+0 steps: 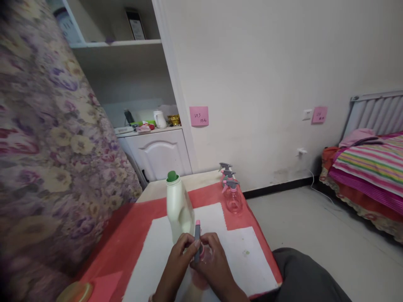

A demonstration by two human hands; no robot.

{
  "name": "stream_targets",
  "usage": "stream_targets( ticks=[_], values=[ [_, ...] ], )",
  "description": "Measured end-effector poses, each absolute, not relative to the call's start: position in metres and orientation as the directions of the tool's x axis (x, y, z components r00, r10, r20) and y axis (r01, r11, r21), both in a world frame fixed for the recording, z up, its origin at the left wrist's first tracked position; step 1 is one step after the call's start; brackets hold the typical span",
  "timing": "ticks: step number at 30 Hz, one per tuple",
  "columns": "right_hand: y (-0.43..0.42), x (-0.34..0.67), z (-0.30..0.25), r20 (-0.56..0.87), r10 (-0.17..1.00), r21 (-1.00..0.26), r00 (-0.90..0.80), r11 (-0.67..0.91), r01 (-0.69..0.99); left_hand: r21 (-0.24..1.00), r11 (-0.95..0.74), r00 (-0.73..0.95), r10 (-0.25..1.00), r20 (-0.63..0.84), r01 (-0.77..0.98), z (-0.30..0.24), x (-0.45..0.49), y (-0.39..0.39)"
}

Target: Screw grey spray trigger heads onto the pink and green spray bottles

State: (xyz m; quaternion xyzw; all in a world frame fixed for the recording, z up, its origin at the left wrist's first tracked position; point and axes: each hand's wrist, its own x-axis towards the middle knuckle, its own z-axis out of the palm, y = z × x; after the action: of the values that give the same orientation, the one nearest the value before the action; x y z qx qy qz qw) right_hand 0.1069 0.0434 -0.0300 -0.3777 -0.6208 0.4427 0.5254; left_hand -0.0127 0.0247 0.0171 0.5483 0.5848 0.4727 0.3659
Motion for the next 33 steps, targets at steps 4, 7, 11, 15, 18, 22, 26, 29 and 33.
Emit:
stream_targets(
  ticks=[4, 7, 11, 15, 18, 22, 26, 29, 33],
  values=[
    [0.0441, 0.1088, -0.0300, 0.385, 0.893, -0.923, -0.235, 0.372, -0.096, 0.962, -0.057, -0.129, 0.987, 0.094, 0.266, 0.0159, -0.0124, 0.0259],
    [0.0464, 0.1067, -0.0324, 0.360, 0.924, -0.933, -0.127, 0.361, -0.015, 0.967, -0.040, -0.129, 0.989, 0.075, 0.253, 0.0160, -0.0114, 0.0264],
    [0.0453, 0.1053, -0.0342, 0.337, 0.926, -0.941, -0.173, 0.338, -0.028, 0.958, -0.049, -0.124, 0.988, 0.088, 0.283, 0.0154, -0.0121, 0.0275],
    [0.0452, 0.1068, -0.0352, 0.369, 0.904, -0.929, -0.218, 0.354, -0.106, 0.959, -0.061, -0.112, 0.989, 0.096, 0.278, 0.0130, -0.0142, 0.0298],
    [0.0470, 0.1054, -0.0354, 0.329, 0.936, -0.944, -0.124, 0.331, -0.004, 0.958, -0.041, -0.100, 0.992, 0.072, 0.284, 0.0101, -0.0164, 0.0306],
    [0.0478, 0.1060, -0.0370, 0.341, 0.923, -0.940, -0.180, 0.339, -0.040, 0.953, -0.044, -0.094, 0.993, 0.076, 0.301, 0.0086, -0.0179, 0.0300],
    [0.0486, 0.1084, -0.0383, 0.392, 0.893, -0.919, -0.220, 0.370, -0.136, 0.958, -0.054, -0.096, 0.992, 0.083, 0.281, 0.0115, -0.0146, 0.0299],
    [0.0484, 0.1066, -0.0364, 0.346, 0.927, -0.938, -0.147, 0.337, -0.081, 0.954, -0.038, -0.104, 0.992, 0.072, 0.296, 0.0144, -0.0125, 0.0301],
    [0.0469, 0.1056, -0.0346, 0.334, 0.930, -0.942, -0.155, 0.327, -0.072, 0.953, -0.021, -0.109, 0.992, 0.056, 0.302, 0.0161, -0.0125, 0.0295]
  ],
)
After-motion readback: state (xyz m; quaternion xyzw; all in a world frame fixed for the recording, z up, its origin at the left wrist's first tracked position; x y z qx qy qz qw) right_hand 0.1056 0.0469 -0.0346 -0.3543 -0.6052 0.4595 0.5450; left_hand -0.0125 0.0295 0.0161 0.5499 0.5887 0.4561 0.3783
